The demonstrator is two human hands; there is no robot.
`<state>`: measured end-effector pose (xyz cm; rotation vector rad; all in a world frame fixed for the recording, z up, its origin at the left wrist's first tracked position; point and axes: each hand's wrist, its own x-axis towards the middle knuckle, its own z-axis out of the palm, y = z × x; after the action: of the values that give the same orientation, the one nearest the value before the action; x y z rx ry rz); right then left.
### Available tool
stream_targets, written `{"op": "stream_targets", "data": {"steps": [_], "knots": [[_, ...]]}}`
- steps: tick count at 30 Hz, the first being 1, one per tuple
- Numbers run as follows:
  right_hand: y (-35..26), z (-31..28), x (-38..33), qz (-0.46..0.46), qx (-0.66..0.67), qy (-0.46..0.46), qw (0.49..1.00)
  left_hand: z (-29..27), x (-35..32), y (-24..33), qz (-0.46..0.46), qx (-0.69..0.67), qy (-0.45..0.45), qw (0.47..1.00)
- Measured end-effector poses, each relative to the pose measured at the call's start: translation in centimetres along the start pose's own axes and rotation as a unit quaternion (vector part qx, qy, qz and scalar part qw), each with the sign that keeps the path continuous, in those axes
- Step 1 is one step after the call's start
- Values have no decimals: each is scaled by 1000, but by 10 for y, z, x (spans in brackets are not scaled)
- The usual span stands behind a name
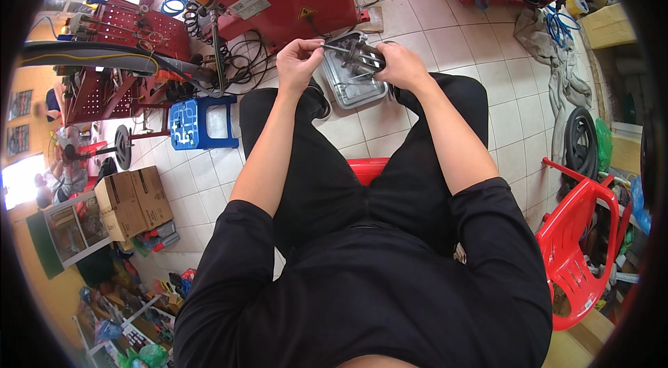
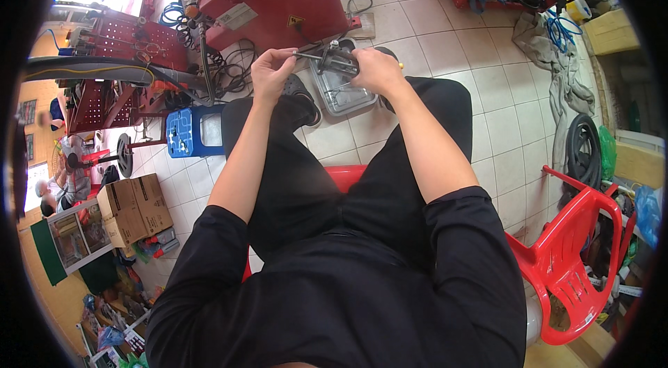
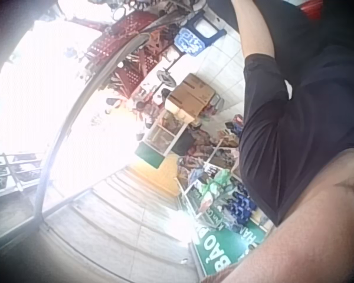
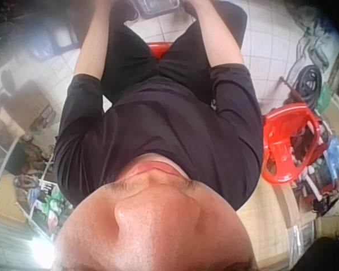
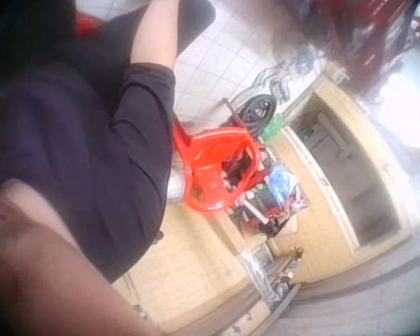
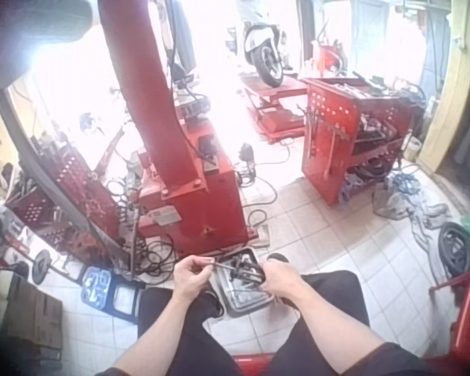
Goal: The person sits on a red chair and assembles a mechanical component, likely a brake caliper, using a wrench to tighten bolts. They manipulate the metal part over a silver tray, adjusting the assembly and tightening fasteners with the tool.
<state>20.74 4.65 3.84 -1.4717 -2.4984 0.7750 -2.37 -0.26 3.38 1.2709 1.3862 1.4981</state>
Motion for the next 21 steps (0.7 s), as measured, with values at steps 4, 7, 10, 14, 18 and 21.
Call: {"op": "stream_targets", "data": {"steps": [4, 7, 10, 14, 18, 21], "knots": [[1, 2, 1, -9, 1, 4, 1000, -4, 1, -5, -16, -44, -2, 999], [1, 4, 2, -17, -7, 13, 1000, 1, 0, -1, -23, -61, -2, 998], [2, 4, 2, -13, -18, 10, 1000, 0, 1, -4, -11, 89, -9, 996], [3, 3, 1, -10, -24, 16, 1000, -1, 2, -9, -35, 163, 5, 986], [-3, -1, 1, -1, -16, 5, 1000, -9, 5, -26, -92, 64, 27, 993], [-2, 1, 2, 17, 51, -1, 999, -10, 6, -25, -202, -68, 65, 975]]}}
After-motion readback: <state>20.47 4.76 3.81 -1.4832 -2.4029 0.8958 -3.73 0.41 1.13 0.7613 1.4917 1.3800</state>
